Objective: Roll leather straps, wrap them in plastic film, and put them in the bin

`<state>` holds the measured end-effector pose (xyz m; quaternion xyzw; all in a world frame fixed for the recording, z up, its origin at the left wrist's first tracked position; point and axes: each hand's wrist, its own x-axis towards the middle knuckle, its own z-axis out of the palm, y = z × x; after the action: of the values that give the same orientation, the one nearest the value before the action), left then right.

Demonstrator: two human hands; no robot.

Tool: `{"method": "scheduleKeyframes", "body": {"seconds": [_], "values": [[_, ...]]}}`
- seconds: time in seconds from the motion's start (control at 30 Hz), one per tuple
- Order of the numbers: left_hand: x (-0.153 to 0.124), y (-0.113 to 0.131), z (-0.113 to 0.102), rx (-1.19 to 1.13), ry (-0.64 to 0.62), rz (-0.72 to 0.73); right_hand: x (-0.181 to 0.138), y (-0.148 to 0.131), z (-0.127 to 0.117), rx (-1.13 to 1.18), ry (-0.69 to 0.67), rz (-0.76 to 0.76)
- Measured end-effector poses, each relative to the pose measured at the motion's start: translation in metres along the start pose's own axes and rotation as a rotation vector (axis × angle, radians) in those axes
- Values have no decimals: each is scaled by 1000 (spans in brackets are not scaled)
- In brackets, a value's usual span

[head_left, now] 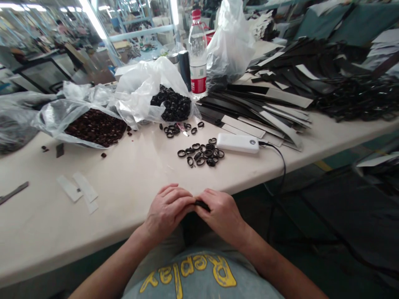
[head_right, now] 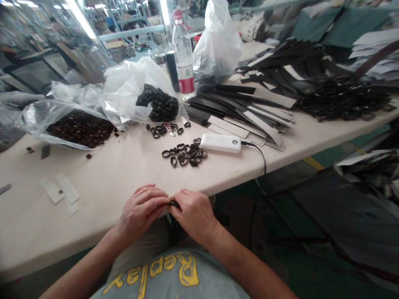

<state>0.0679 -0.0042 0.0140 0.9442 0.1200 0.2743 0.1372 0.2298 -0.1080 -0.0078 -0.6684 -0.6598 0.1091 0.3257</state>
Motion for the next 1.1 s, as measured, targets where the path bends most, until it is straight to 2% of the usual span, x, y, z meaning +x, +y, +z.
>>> {"method": "scheduleKeyframes", "body": {"seconds": [0.13,0.23,0.3,0.4,0.47,0.63,0.73,1.0,1.1], "values": [[0,-5,3,31,-28,69,3,-1,-5,7,-122,91],[0,-4,7,4,-39,29,6,-2,-7,-5,-148,94],[0,-3,8,-59,-20,-54,6,-1,-8,-9,-143,90],[-2,-3,6,-176,105,-251,5,2,-9,6,-128,77],[-2,-4,3,-197,137,-307,4,4,-9,-1,-118,73],[1,-5,5,-81,-28,-44,5,3,-7,-117,-122,72],[4,-5,8,4,-62,26,6,1,-7,-175,-132,36],[5,-3,5,-10,-108,57,1,1,-8,-173,-107,37],[10,-17,2,-96,-11,-98,0,10,-14,-133,-36,91]]}}
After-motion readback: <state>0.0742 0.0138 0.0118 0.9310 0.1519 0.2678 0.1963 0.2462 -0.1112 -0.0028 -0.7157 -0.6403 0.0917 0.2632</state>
